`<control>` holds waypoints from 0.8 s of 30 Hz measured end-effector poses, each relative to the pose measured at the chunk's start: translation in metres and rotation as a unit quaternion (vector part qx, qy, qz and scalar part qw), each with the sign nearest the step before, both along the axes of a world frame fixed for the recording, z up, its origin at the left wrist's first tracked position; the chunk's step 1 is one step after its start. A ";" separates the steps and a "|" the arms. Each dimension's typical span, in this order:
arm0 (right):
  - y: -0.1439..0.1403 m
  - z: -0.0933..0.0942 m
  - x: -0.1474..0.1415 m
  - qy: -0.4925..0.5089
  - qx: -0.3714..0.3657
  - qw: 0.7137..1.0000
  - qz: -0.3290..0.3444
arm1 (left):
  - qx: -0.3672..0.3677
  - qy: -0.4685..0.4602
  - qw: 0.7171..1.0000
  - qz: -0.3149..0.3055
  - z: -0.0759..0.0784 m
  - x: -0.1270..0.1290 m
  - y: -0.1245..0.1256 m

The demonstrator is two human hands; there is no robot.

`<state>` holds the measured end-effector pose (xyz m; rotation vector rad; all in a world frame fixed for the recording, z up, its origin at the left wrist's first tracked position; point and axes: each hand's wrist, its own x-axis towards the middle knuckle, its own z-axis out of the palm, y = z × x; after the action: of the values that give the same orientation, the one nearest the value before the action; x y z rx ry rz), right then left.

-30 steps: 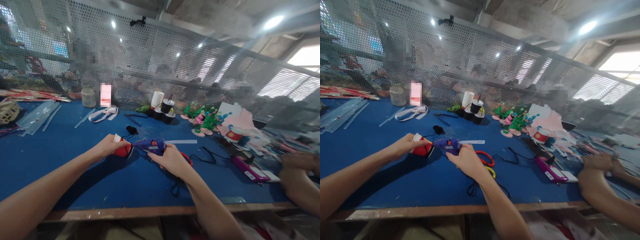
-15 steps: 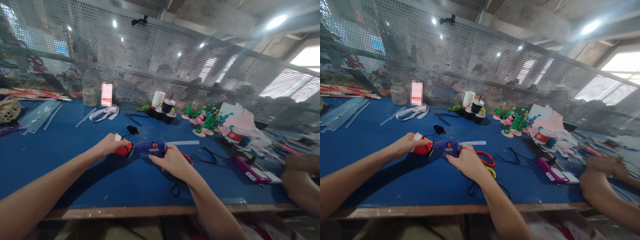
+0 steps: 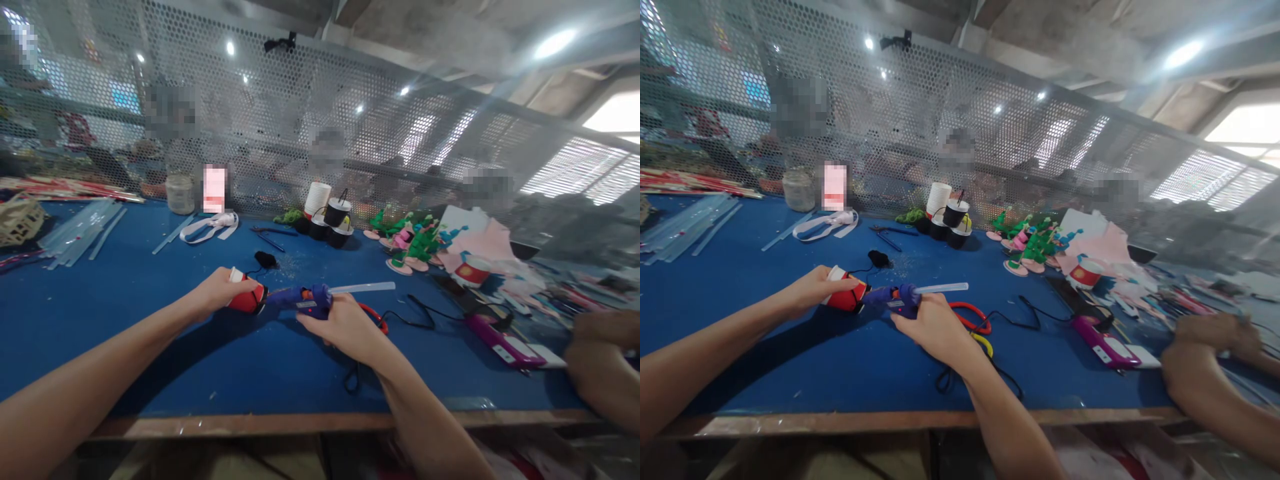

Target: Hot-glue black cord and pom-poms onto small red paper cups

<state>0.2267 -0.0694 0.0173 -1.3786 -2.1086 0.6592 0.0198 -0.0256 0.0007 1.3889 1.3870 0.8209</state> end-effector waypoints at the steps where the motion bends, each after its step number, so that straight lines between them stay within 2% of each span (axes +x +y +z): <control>1: 0.000 0.000 0.000 0.007 -0.009 1.000 -0.007 | -0.001 0.001 1.000 -0.001 0.000 0.000 0.000; 5: 0.004 0.000 0.002 0.024 -0.043 0.998 -0.047 | 0.002 0.009 1.000 -0.001 -0.002 0.000 0.001; 9: 0.009 -0.003 0.003 0.024 -0.046 0.996 -0.074 | 0.008 0.015 1.000 -0.009 -0.002 0.000 0.001; 24: 0.019 -0.007 -0.003 -0.002 -0.036 0.996 -0.085 | 0.019 0.042 0.999 0.000 0.001 0.002 -0.001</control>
<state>0.2237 -0.0507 0.0107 -1.5789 -1.9605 0.6686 0.0216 -0.0266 0.0014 1.4685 1.4424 0.8007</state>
